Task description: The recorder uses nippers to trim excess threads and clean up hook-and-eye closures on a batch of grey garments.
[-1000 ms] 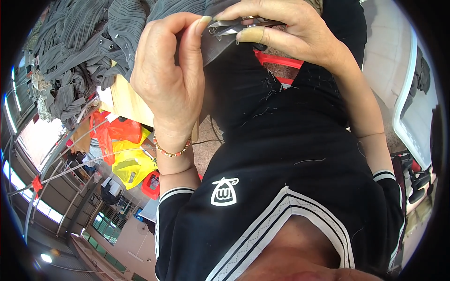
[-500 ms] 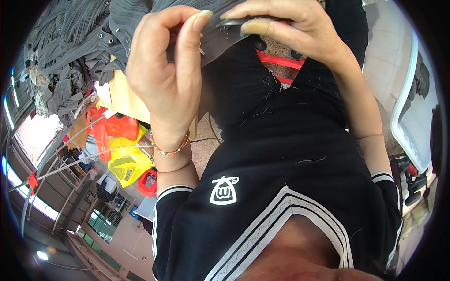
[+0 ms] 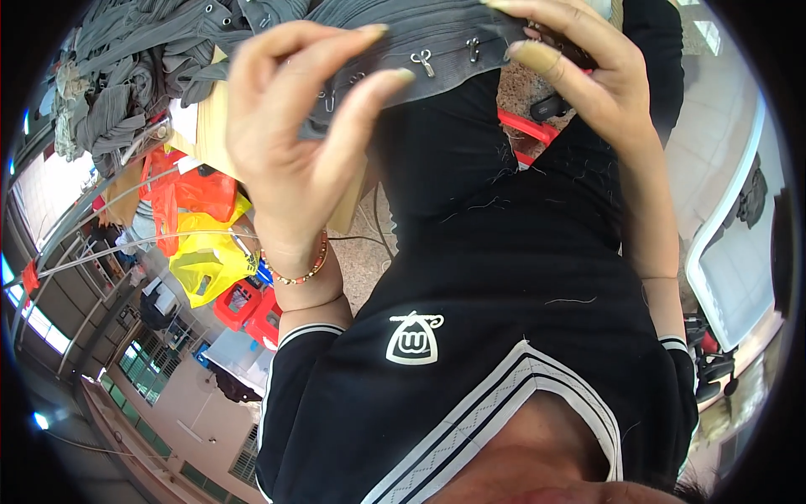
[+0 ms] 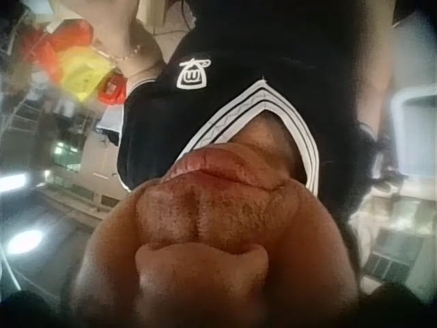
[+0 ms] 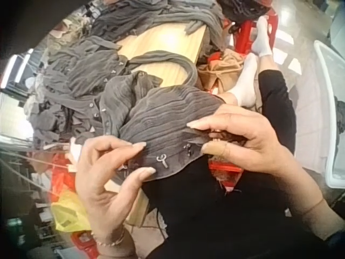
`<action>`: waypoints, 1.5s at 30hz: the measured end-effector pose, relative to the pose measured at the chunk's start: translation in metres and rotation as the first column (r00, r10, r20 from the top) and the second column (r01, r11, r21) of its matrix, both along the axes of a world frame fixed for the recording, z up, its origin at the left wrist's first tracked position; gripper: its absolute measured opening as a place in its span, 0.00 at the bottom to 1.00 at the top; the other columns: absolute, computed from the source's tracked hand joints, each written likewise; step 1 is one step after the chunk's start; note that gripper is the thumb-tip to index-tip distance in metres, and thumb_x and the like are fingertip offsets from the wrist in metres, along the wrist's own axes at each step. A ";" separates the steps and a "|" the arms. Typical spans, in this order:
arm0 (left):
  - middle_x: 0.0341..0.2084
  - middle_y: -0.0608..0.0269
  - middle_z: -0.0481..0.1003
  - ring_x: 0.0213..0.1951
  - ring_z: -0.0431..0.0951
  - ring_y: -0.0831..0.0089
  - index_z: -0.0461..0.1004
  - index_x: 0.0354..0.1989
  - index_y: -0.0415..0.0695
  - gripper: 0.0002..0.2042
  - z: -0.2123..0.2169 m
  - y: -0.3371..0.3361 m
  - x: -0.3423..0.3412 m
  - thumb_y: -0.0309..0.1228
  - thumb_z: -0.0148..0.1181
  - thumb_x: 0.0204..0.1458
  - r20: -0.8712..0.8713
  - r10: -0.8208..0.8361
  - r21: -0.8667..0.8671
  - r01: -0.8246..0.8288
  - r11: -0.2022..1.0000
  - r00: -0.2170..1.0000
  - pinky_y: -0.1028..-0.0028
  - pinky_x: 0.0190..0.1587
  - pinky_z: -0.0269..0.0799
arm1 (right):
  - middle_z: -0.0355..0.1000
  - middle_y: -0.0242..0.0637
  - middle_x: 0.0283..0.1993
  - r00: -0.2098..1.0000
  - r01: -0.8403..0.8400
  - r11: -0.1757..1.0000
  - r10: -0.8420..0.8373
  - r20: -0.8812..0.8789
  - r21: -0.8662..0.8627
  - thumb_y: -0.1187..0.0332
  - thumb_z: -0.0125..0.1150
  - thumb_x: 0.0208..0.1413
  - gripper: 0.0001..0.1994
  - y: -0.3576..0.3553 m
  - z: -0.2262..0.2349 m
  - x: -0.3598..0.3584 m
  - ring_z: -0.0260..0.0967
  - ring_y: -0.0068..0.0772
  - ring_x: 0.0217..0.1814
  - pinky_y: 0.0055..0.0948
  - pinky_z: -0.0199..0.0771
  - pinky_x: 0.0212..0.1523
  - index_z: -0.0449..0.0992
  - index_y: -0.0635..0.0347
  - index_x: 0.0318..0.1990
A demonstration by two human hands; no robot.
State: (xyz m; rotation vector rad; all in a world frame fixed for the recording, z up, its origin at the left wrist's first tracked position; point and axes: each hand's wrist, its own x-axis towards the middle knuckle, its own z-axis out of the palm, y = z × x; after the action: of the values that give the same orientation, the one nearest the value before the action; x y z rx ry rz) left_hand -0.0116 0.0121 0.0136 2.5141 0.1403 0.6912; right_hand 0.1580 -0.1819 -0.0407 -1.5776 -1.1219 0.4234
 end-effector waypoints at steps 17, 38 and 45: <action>0.35 0.68 0.78 0.36 0.75 0.68 0.83 0.36 0.48 0.09 -0.029 0.005 0.001 0.24 0.72 0.45 0.138 -0.039 0.260 0.002 0.966 0.990 0.71 0.38 0.65 | 0.69 0.32 0.36 0.976 -0.110 0.993 0.114 0.184 -0.033 0.72 0.75 0.48 0.22 0.016 0.023 -0.004 0.68 0.27 0.32 0.25 0.68 0.32 0.82 0.56 0.55; 0.35 0.59 0.79 0.37 0.79 0.69 0.80 0.36 0.40 0.03 -0.012 -0.004 0.025 0.23 0.67 0.55 0.034 -0.073 0.396 0.053 0.917 0.997 0.76 0.39 0.73 | 0.73 0.32 0.35 0.984 -0.175 0.982 0.177 -0.020 0.076 0.74 0.73 0.52 0.17 0.021 0.010 0.001 0.72 0.26 0.33 0.23 0.71 0.33 0.83 0.59 0.51; 0.42 0.56 0.76 0.33 0.80 0.77 0.77 0.42 0.33 0.04 -0.023 0.002 0.015 0.19 0.60 0.61 0.195 0.053 -0.192 -0.015 0.981 0.979 0.79 0.40 0.75 | 0.73 0.32 0.35 0.993 -0.111 0.992 0.109 0.047 0.065 0.75 0.73 0.51 0.17 0.021 0.014 -0.002 0.70 0.24 0.35 0.20 0.68 0.34 0.83 0.61 0.50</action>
State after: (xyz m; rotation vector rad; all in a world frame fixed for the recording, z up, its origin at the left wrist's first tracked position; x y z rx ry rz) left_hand 0.0033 0.0145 -0.0095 2.2519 0.1692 0.8950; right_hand 0.1562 -0.1614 -0.0263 -1.4767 -1.2480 0.4219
